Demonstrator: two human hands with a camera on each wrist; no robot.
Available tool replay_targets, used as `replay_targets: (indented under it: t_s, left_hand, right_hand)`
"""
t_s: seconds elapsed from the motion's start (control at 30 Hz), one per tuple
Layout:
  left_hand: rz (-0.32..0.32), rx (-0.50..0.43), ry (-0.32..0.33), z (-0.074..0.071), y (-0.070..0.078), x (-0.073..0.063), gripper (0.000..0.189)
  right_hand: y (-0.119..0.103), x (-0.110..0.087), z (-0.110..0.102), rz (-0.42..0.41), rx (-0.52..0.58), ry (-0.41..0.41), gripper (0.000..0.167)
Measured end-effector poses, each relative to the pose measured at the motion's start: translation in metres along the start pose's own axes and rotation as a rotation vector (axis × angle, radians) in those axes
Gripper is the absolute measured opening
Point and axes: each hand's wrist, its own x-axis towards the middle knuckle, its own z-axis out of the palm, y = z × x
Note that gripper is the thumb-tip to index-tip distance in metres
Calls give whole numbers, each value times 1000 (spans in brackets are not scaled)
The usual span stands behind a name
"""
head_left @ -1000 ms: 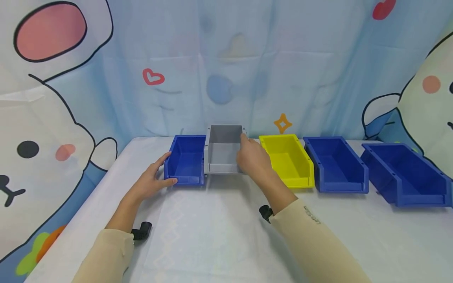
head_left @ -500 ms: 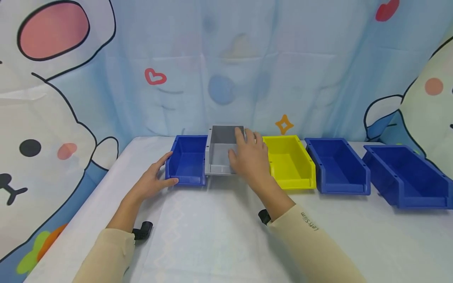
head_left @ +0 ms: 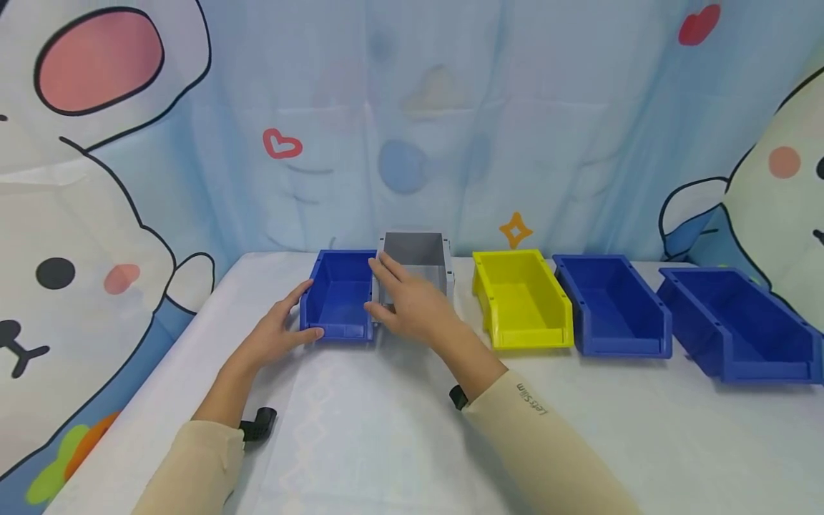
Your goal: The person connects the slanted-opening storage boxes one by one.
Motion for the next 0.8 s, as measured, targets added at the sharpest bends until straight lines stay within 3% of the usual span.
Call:
replay_targets:
  t_s: [0.8]
  left_hand:
    - [-18,8,1,2,-2,-1,91]
  right_hand:
    - [4,0,15,26,58,-45,77]
